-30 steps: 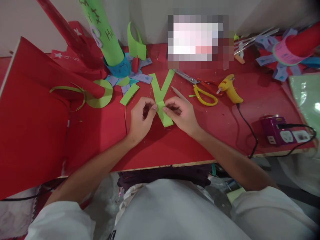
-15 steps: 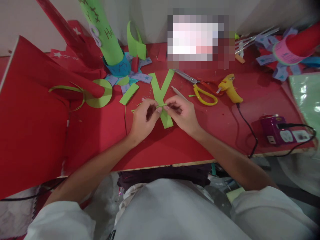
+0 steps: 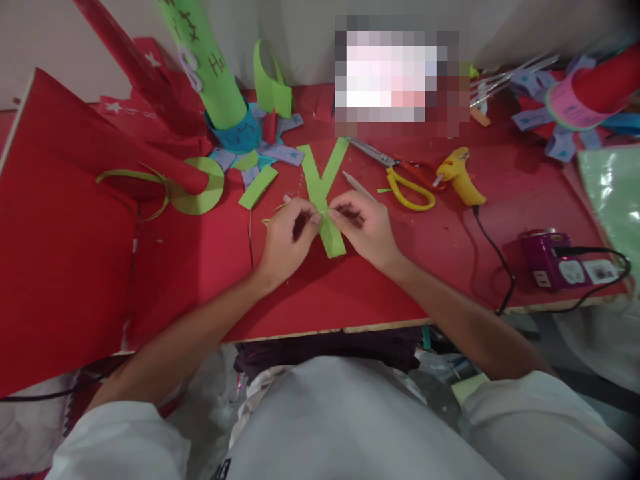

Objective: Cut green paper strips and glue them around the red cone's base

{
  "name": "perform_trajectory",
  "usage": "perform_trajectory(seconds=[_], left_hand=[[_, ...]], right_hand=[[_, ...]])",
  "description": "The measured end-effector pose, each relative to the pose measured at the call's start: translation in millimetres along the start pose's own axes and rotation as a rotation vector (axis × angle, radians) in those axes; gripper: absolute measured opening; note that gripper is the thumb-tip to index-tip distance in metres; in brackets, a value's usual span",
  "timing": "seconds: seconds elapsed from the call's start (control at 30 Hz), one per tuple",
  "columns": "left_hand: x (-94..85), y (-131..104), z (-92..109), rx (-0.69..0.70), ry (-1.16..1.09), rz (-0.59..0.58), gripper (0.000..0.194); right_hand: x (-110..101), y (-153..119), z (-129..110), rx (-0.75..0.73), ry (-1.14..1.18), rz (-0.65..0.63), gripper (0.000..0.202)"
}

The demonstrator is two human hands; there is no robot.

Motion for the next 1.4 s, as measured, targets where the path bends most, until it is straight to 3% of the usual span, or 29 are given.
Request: perform_trajectory(seconds=[0.73, 1.4], left_hand=[[2.6, -1.2, 0.0, 0.042, 0.052, 0.008, 0.012], [1.7, -3.9, 3.1, 0.058, 0.070, 0.026, 0.017]], right_hand=[[2.2, -2.3, 6.9, 0.026, 0.032, -0.031, 0.035], [2.0, -1.0, 1.8, -0.011, 0.041, 0.007, 0.037]])
Point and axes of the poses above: each hand's wrist, its own y-axis towards the middle knuckle, its own x-axis out of the palm, z = x × y, the point moved 6 cm from there along y, towards the middle knuckle, and after that the axes turned 9 degrees about -x, right-handed, at the moved point
